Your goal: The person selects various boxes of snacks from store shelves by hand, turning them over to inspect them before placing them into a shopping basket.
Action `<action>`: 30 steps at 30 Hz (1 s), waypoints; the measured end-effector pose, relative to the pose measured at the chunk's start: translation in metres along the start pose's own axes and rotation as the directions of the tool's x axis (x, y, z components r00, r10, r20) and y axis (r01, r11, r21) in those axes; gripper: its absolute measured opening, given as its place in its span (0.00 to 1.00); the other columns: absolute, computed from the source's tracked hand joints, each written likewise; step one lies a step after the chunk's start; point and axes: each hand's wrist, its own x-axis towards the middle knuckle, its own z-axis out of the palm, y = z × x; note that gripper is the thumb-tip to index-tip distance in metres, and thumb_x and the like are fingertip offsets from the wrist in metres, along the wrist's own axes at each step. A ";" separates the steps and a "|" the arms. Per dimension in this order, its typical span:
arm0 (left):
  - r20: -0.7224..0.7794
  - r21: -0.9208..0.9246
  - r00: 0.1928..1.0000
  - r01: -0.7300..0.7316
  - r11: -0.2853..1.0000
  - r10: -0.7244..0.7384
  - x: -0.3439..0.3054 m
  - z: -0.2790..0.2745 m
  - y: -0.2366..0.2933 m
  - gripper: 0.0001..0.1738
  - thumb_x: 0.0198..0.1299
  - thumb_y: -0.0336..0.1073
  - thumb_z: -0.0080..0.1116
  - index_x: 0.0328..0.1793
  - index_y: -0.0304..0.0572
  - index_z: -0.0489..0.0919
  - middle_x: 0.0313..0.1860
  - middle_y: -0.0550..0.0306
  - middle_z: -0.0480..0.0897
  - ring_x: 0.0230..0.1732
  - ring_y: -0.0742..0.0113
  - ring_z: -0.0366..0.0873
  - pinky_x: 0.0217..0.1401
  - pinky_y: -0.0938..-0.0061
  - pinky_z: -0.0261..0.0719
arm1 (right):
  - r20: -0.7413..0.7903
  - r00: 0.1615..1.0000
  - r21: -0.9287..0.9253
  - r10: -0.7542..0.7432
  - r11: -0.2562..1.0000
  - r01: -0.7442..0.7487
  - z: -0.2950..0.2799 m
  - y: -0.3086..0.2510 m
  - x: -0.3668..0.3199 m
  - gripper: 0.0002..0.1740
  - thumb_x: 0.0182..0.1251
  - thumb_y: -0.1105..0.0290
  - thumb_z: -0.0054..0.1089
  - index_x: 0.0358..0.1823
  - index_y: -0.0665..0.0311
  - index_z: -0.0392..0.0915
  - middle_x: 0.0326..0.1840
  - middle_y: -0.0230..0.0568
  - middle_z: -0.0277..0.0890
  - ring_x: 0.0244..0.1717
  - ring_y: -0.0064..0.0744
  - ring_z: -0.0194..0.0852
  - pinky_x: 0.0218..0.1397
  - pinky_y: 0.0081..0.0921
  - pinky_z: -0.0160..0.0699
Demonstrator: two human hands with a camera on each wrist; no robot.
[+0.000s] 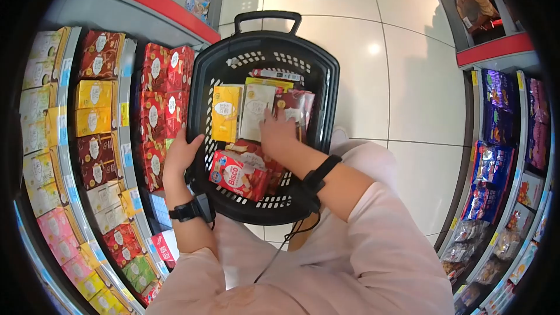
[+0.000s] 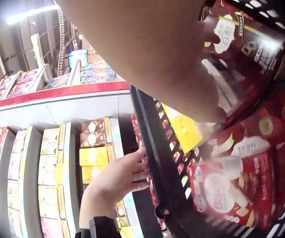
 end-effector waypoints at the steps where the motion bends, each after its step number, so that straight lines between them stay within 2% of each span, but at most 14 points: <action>1: -0.017 0.006 1.000 -0.015 1.000 0.015 0.001 0.002 0.000 0.42 0.58 0.52 0.61 0.68 0.23 0.65 0.62 0.26 0.73 0.65 0.37 0.71 0.67 0.59 0.69 | -0.017 0.999 0.006 0.042 0.999 -0.042 -0.001 0.005 0.000 0.37 0.56 0.55 0.62 0.69 0.55 0.66 0.79 0.49 0.50 0.76 0.61 0.48 0.65 0.61 0.63; 4: 0.046 0.038 0.998 0.035 0.999 -0.036 0.000 -0.004 0.008 0.44 0.59 0.54 0.60 0.71 0.23 0.63 0.61 0.25 0.74 0.65 0.39 0.72 0.67 0.61 0.69 | 0.015 0.988 0.013 0.151 0.988 -0.151 -0.004 0.013 0.000 0.42 0.58 0.50 0.63 0.74 0.47 0.60 0.79 0.49 0.48 0.73 0.63 0.53 0.63 0.58 0.69; 10: 0.029 0.035 0.999 0.015 0.999 -0.016 -0.003 -0.004 -0.011 0.44 0.59 0.54 0.60 0.72 0.27 0.62 0.63 0.28 0.73 0.66 0.41 0.72 0.67 0.62 0.69 | 0.053 0.985 0.040 0.166 0.985 -0.168 -0.007 0.015 0.001 0.48 0.58 0.49 0.64 0.77 0.51 0.51 0.80 0.52 0.43 0.72 0.71 0.54 0.62 0.56 0.71; 14: -0.042 -0.082 0.998 -0.040 0.996 0.037 -0.008 -0.012 -0.023 0.43 0.59 0.52 0.62 0.71 0.26 0.63 0.66 0.30 0.70 0.69 0.42 0.68 0.70 0.61 0.65 | 0.067 0.968 0.029 0.241 0.969 -0.244 -0.010 0.021 0.000 0.52 0.58 0.47 0.64 0.79 0.54 0.46 0.81 0.52 0.40 0.69 0.74 0.56 0.63 0.54 0.72; 17: -0.137 -0.124 0.990 -0.010 0.992 -0.007 -0.024 -0.049 -0.025 0.44 0.59 0.48 0.63 0.73 0.23 0.60 0.71 0.31 0.66 0.74 0.47 0.62 0.75 0.64 0.59 | -0.014 0.980 0.030 0.198 0.980 -0.198 -0.003 0.027 0.007 0.48 0.56 0.49 0.65 0.75 0.58 0.53 0.76 0.55 0.52 0.64 0.68 0.66 0.59 0.50 0.76; 18: -0.281 -0.043 0.957 -0.081 0.996 0.065 -0.014 -0.045 -0.059 0.42 0.60 0.47 0.63 0.72 0.24 0.61 0.70 0.30 0.67 0.74 0.47 0.62 0.75 0.64 0.59 | -0.048 0.984 0.088 0.170 0.982 -0.166 -0.010 0.023 0.003 0.46 0.56 0.50 0.65 0.73 0.61 0.56 0.74 0.56 0.56 0.62 0.66 0.69 0.58 0.49 0.78; 19: -0.382 -0.047 0.911 -0.185 0.982 0.154 -0.020 -0.056 -0.059 0.41 0.59 0.46 0.63 0.71 0.24 0.63 0.67 0.30 0.70 0.72 0.45 0.65 0.73 0.63 0.62 | -0.055 0.989 0.081 0.140 0.988 -0.135 -0.016 0.017 0.000 0.43 0.56 0.52 0.66 0.70 0.62 0.59 0.71 0.56 0.59 0.61 0.62 0.70 0.56 0.49 0.78; 20: -0.398 -0.045 0.915 -0.087 0.995 0.062 -0.022 -0.069 -0.061 0.41 0.57 0.46 0.65 0.69 0.25 0.65 0.62 0.29 0.74 0.66 0.43 0.71 0.69 0.62 0.67 | -0.058 0.990 0.064 0.125 0.990 -0.122 -0.023 0.009 -0.003 0.40 0.56 0.54 0.66 0.67 0.64 0.63 0.69 0.56 0.62 0.60 0.58 0.72 0.55 0.49 0.79; 22: -0.483 -0.013 0.875 -0.019 1.000 0.010 -0.026 -0.099 -0.065 0.39 0.56 0.46 0.65 0.66 0.24 0.67 0.57 0.30 0.77 0.60 0.41 0.75 0.63 0.59 0.72 | -0.123 0.992 0.102 0.024 0.995 -0.012 -0.040 -0.011 -0.016 0.36 0.57 0.56 0.65 0.64 0.65 0.66 0.67 0.55 0.65 0.59 0.56 0.73 0.55 0.47 0.79; 24: -0.572 0.131 0.814 -0.029 0.991 0.100 -0.014 -0.131 -0.078 0.36 0.57 0.47 0.63 0.63 0.25 0.70 0.52 0.31 0.79 0.56 0.39 0.76 0.59 0.57 0.74 | -0.171 0.985 0.128 -0.027 0.991 0.049 -0.042 -0.017 -0.017 0.32 0.58 0.58 0.65 0.61 0.67 0.69 0.65 0.54 0.68 0.58 0.54 0.74 0.56 0.45 0.79; 25: -0.698 0.321 0.680 0.013 0.947 0.227 0.000 -0.138 -0.098 0.33 0.57 0.45 0.63 0.61 0.26 0.72 0.50 0.33 0.79 0.54 0.37 0.75 0.57 0.55 0.75 | -0.250 0.952 0.220 -0.176 0.947 0.232 -0.041 -0.020 -0.017 0.27 0.60 0.59 0.63 0.57 0.67 0.72 0.61 0.51 0.71 0.57 0.51 0.74 0.56 0.43 0.78; 26: -0.686 0.297 0.709 0.066 0.953 0.164 0.009 -0.156 -0.102 0.31 0.57 0.44 0.62 0.61 0.30 0.71 0.55 0.36 0.76 0.58 0.40 0.73 0.60 0.53 0.74 | -0.342 0.889 0.293 -0.303 0.865 0.408 -0.041 -0.023 -0.017 0.23 0.62 0.60 0.61 0.53 0.67 0.75 0.57 0.48 0.73 0.56 0.48 0.74 0.56 0.41 0.77; 27: -0.718 0.343 0.671 0.111 0.933 0.184 0.016 -0.170 -0.104 0.30 0.58 0.43 0.61 0.62 0.30 0.70 0.56 0.38 0.76 0.59 0.40 0.73 0.59 0.54 0.74 | -0.363 0.863 0.347 -0.351 0.809 0.475 -0.046 -0.028 -0.019 0.19 0.62 0.61 0.60 0.50 0.66 0.77 0.52 0.47 0.75 0.54 0.49 0.75 0.55 0.39 0.77; 30: -0.726 0.443 0.636 0.141 0.886 0.261 0.046 -0.204 -0.116 0.30 0.58 0.42 0.60 0.63 0.32 0.70 0.56 0.38 0.76 0.58 0.41 0.73 0.59 0.55 0.75 | -0.369 0.831 0.363 -0.415 0.759 0.540 -0.039 -0.034 -0.019 0.18 0.61 0.63 0.60 0.48 0.66 0.77 0.51 0.47 0.76 0.53 0.49 0.75 0.54 0.39 0.77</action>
